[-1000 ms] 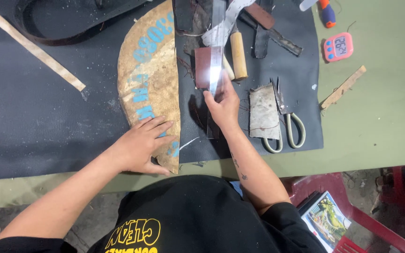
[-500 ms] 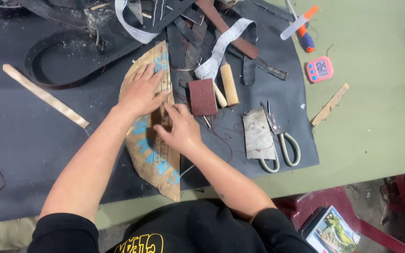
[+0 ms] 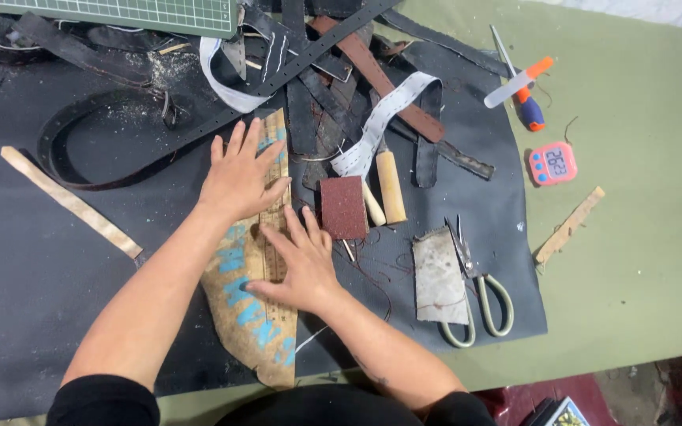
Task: The person measures a piece of material with a ruler, then cuts a strip of black leather using shears. They use a pointed tool to mark or punch holes along the edge of the leather strip.
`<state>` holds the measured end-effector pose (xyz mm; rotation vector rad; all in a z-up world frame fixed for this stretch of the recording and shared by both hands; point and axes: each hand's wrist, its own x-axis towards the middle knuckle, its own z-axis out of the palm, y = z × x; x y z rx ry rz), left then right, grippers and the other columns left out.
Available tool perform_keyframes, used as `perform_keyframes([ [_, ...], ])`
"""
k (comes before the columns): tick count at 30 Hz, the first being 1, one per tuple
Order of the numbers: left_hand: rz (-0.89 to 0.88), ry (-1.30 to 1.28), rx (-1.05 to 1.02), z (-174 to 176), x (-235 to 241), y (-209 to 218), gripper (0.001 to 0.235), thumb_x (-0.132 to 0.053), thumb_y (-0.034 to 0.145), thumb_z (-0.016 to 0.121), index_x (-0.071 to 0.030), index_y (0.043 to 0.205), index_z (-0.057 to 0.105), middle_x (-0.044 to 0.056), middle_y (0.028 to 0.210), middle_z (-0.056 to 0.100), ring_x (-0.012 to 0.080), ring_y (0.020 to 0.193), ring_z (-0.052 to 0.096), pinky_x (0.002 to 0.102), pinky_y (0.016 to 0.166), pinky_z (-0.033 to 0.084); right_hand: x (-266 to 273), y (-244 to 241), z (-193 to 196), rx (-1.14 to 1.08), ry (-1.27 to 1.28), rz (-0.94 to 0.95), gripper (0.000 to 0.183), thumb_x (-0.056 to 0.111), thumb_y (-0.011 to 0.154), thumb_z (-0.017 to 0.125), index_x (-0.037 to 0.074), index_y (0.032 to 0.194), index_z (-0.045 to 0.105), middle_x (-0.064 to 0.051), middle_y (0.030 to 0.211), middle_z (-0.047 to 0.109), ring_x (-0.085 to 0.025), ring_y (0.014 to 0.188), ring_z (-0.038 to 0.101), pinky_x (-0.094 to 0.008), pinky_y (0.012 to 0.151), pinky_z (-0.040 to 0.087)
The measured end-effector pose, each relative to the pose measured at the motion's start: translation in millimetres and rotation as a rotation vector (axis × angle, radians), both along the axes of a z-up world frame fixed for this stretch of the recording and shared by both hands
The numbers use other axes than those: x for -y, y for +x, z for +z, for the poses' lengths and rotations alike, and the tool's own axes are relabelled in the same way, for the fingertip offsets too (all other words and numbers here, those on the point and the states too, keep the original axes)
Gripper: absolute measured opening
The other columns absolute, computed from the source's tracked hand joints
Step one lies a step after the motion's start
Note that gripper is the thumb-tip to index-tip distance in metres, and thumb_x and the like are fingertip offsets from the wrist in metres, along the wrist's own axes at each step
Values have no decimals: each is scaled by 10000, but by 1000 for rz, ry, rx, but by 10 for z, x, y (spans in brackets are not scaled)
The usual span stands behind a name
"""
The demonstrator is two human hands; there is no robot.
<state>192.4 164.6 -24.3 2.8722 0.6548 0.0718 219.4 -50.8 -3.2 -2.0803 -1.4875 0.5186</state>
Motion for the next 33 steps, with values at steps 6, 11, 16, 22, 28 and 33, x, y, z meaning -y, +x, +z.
perform_keyframes([
  [6, -13, -26, 2, -49, -56, 10, 772, -616, 928, 496, -199, 1575, 433, 182, 1685, 285, 393, 1550, 246, 627, 1212, 172, 43, -36, -93, -58, 43, 12, 832, 575, 798, 735, 122, 1471, 555, -299, 1648, 260, -575, 1521, 107, -682, 1124, 184],
  [11, -83, -84, -35, -24, -157, 27, 892, -634, 884, 555, -99, 1582, 402, 172, 1697, 271, 332, 1572, 231, 550, 1247, 177, 71, -36, -209, -35, 93, 7, 822, 531, 799, 775, 135, 1477, 532, -290, 1648, 247, -569, 1523, 108, -692, 1136, 175],
  [16, -76, -160, -119, 176, -194, 15, 1109, -798, 749, 620, -132, 1598, 363, 114, 1715, 234, 297, 1585, 186, 544, 1267, 125, 73, -35, -230, -47, 138, -10, 749, 434, 804, 774, 120, 1451, 564, -278, 1646, 264, -546, 1529, 127, -678, 1138, 181],
  [22, -77, -197, -274, 433, -201, 73, 1316, -832, 590, 776, -139, 1614, 323, 87, 1722, 205, 309, 1577, 188, 554, 1257, 133, 67, -36, -327, -5, 200, -12, 753, 442, 798, 777, 122, 1448, 572, -287, 1629, 295, -551, 1523, 156, -665, 1123, 216],
  [28, -98, -202, -332, 378, -268, 134, 1488, -841, 461, 860, -129, 1631, 280, 99, 1727, 175, 334, 1576, 177, 565, 1250, 136, 74, -20, -400, 8, 250, -24, 743, 398, 795, 755, 120, 1460, 571, -275, 1643, 302, -545, 1520, 187, -660, 1109, 252],
  [33, -94, -238, -368, 474, -243, 156, 1493, -784, 479, 894, -107, 1641, 246, 103, 1733, 136, 349, 1581, 130, 567, 1258, 124, 76, -17, -418, -7, 219, -24, 754, 386, 806, 758, 97, 1472, 557, -271, 1662, 267, -542, 1530, 162, -664, 1126, 245],
])
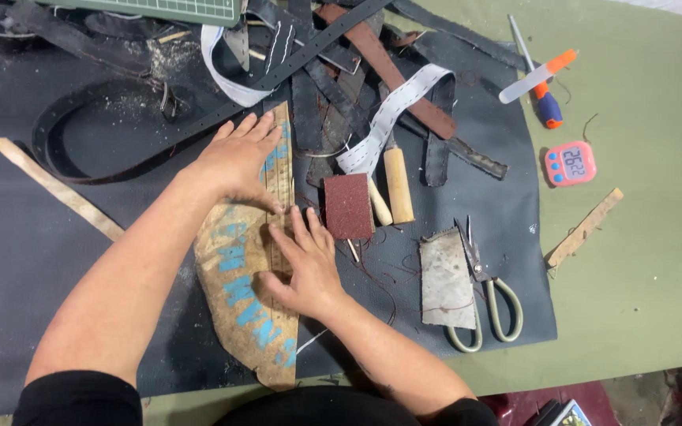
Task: The person measures a piece of material with a ruler, then cuts a strip of black leather using shears. They use a pointed tool to mark or punch holes along the edge of the leather strip.
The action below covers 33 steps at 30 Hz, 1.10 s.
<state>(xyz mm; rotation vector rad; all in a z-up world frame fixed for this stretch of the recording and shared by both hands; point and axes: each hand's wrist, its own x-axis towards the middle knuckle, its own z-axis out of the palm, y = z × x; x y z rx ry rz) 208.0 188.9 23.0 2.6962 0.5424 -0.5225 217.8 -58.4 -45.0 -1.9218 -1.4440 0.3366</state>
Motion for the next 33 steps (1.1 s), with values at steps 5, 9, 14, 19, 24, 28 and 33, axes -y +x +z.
perform_keyframes([
  [5, 4, -20, 14, 16, 20, -23, 1486, -799, 503, 872, -101, 1646, 228, 103, 1738, 106, 345, 1584, 99, 565, 1257, 122, 18, 32, 0, -37, 1, 3, 753, 390, 804, 767, 76, 1459, 568, -272, 1665, 267, -537, 1534, 168, -665, 1143, 241],
  [9, 25, -24, 59, 14, 31, -48, 1459, -771, 507, 874, -96, 1640, 252, 102, 1737, 122, 353, 1583, 113, 570, 1254, 144, 29, 41, -13, -50, -8, 8, 743, 374, 823, 775, 67, 1464, 559, -271, 1659, 279, -529, 1533, 182, -652, 1154, 243],
  [14, 17, -19, 45, -9, 18, -22, 1481, -769, 487, 891, -96, 1639, 247, 99, 1736, 125, 348, 1584, 112, 563, 1255, 157, 37, 39, -18, -57, -26, 12, 736, 387, 839, 763, 72, 1471, 556, -273, 1658, 278, -529, 1536, 171, -658, 1160, 231],
  [19, 12, -7, 41, -1, 17, -11, 1472, -764, 498, 889, -96, 1640, 245, 104, 1735, 120, 345, 1583, 109, 566, 1251, 160, 41, 46, -44, -25, -16, 9, 751, 415, 835, 767, 86, 1475, 555, -262, 1655, 296, -514, 1538, 194, -647, 1164, 249],
  [24, 4, -7, 30, 54, 28, -11, 1463, -765, 508, 887, -87, 1638, 250, 116, 1733, 127, 351, 1579, 122, 571, 1246, 164, 39, 53, -15, -43, -21, 8, 728, 397, 846, 766, 85, 1470, 560, -252, 1658, 298, -505, 1543, 188, -638, 1171, 244],
  [28, -3, -1, 43, 45, 25, -13, 1472, -761, 493, 890, -72, 1634, 265, 130, 1731, 139, 366, 1576, 137, 580, 1240, 168, 41, 72, -19, -53, -20, 10, 739, 411, 825, 786, 95, 1459, 576, -243, 1655, 314, -498, 1545, 197, -640, 1169, 253],
  [33, -7, 16, 32, 53, 32, -14, 1482, -780, 487, 877, -74, 1635, 261, 123, 1733, 139, 359, 1578, 142, 575, 1242, 169, 50, 70, -72, -33, -16, 10, 756, 439, 810, 800, 113, 1457, 580, -234, 1659, 316, -497, 1546, 203, -638, 1173, 255],
])
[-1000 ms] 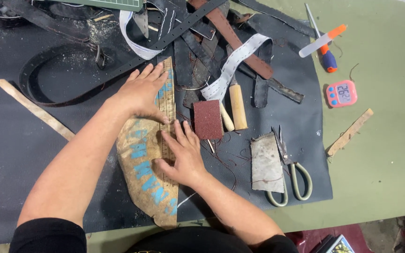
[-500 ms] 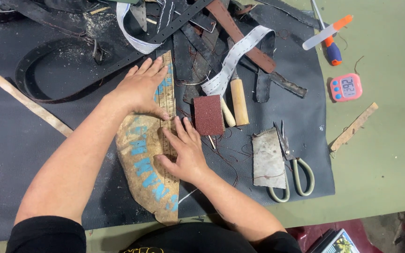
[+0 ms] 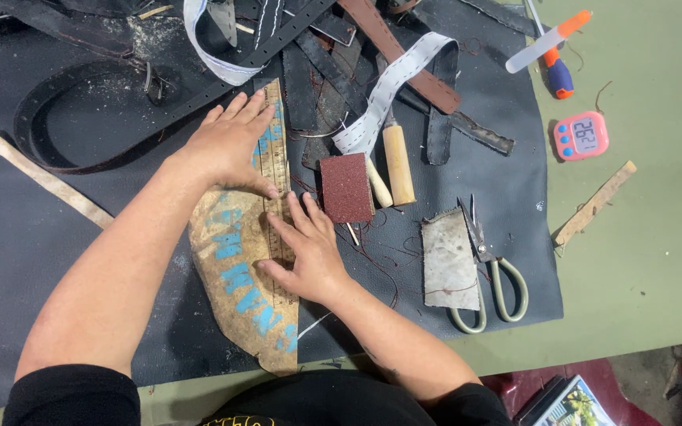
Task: The person measures a piece of material with a ruler, then cuts a strip of black leather using shears. They use a pointed tool to mark or punch holes along the edge of the leather strip.
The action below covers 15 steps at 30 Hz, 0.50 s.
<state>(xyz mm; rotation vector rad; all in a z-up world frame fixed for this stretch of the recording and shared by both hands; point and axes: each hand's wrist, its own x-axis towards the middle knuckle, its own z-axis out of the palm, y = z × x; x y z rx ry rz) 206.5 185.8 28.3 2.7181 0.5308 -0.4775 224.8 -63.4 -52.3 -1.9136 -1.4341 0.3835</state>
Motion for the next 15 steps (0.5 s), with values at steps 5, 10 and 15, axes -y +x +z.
perform_keyframes([
  [5, -4, 9, -2, 3, -7, 5, 1475, -788, 493, 874, -65, 1630, 272, 129, 1730, 151, 359, 1576, 155, 576, 1239, 173, -3, -1, 15, -18, 1, 13, 750, 475, 823, 792, 116, 1449, 588, -249, 1654, 316, -525, 1539, 192, -667, 1166, 243],
  [10, 4, 8, -2, 30, 10, -4, 1468, -793, 503, 866, -68, 1632, 271, 134, 1728, 155, 360, 1577, 150, 580, 1239, 171, 1, -7, -33, 7, 23, 4, 756, 475, 806, 811, 129, 1442, 595, -234, 1653, 329, -513, 1532, 224, -661, 1159, 265],
  [15, 3, 7, -24, 6, -9, 11, 1487, -810, 499, 859, -83, 1640, 243, 121, 1734, 123, 352, 1581, 127, 575, 1244, 160, -2, 0, -1, 7, 4, 7, 751, 481, 812, 806, 132, 1442, 595, -235, 1654, 326, -509, 1536, 218, -657, 1161, 261],
])
